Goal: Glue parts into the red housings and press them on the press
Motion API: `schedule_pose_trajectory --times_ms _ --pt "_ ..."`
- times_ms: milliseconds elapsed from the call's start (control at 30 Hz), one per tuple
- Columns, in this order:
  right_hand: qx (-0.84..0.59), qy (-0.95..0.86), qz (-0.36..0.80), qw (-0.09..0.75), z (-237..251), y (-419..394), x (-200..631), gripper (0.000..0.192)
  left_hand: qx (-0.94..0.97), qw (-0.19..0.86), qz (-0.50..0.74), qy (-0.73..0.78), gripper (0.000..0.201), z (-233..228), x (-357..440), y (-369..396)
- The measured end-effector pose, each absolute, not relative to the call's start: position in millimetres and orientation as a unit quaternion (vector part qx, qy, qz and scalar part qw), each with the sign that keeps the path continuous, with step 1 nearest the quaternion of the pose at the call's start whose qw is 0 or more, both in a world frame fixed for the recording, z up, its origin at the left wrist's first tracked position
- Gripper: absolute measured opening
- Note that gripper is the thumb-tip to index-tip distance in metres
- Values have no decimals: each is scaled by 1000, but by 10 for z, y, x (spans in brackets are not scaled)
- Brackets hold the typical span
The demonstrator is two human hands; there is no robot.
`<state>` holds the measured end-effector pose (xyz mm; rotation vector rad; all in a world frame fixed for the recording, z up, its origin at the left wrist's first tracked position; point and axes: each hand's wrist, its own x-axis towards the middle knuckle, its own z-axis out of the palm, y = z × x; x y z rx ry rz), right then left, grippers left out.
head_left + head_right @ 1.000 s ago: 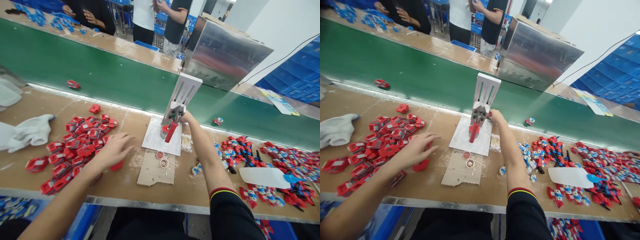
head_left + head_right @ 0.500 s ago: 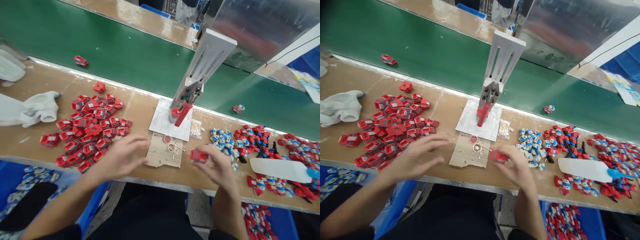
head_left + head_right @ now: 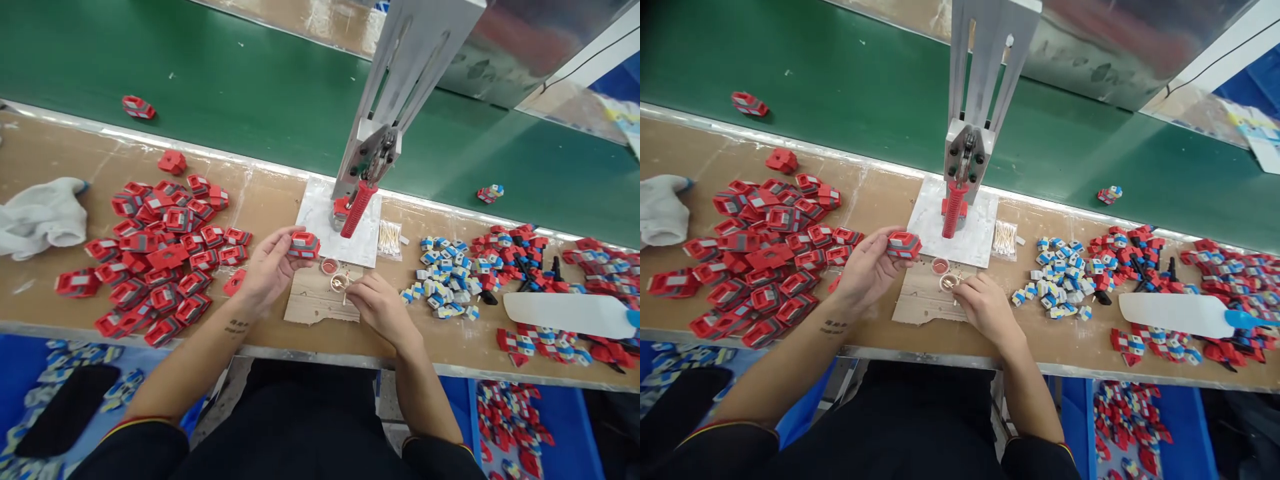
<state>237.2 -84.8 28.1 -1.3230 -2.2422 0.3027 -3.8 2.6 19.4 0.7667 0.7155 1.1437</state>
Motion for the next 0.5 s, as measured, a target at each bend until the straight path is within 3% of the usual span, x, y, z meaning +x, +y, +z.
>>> schedule_pose_trajectory --times_ms 300,500 --pt "-429 -831 145 322 265 -643 2252 12 522 567 547 326 40 -71 2 -148" --pt "-453 -682 129 559 541 -667 2136 15 618 460 569 289 35 -106 -4 -188"
